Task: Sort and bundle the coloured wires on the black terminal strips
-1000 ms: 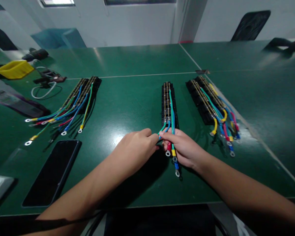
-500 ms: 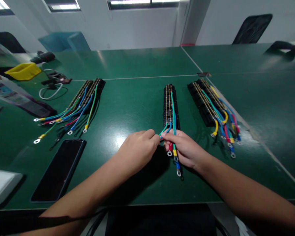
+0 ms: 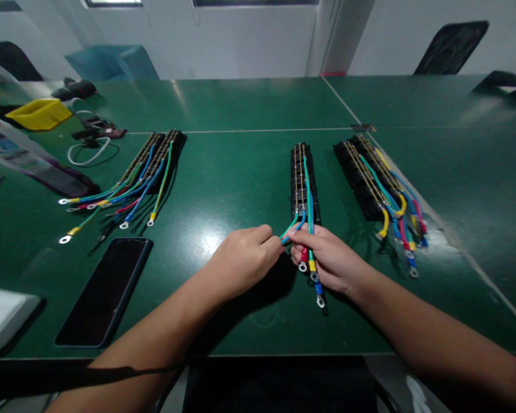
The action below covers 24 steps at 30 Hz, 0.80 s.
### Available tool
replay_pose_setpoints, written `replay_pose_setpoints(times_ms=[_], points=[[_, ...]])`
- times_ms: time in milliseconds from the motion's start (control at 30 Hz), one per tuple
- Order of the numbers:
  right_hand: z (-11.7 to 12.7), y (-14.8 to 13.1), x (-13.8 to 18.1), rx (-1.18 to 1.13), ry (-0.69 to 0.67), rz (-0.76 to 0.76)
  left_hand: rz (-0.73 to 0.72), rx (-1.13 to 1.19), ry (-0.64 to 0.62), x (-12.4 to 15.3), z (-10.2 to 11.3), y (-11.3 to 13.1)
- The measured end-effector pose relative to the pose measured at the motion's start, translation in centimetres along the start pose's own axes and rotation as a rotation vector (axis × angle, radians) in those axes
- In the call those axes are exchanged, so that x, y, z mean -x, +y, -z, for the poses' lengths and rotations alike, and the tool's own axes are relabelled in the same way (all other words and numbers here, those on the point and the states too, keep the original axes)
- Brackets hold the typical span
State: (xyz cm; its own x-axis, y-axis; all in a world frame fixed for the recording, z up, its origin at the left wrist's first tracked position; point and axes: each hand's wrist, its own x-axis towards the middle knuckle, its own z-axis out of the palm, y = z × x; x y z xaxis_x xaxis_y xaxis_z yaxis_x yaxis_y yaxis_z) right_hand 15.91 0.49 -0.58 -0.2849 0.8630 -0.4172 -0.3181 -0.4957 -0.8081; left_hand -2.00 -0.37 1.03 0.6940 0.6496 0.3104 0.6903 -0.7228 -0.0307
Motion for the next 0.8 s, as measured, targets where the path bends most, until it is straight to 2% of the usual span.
replay_pose_setpoints(times_ms=[367,800], points=[[-0.27,-0.17,0.18,0.040,0.001,0.011,-0.021,0.040,0.073,-0.09,-0.76,-0.43],[-0.16,-0.17,0.19,0.112,-0.006,0.024,-0.042,0.073,0.036,-0.34,-0.70,-0.68]])
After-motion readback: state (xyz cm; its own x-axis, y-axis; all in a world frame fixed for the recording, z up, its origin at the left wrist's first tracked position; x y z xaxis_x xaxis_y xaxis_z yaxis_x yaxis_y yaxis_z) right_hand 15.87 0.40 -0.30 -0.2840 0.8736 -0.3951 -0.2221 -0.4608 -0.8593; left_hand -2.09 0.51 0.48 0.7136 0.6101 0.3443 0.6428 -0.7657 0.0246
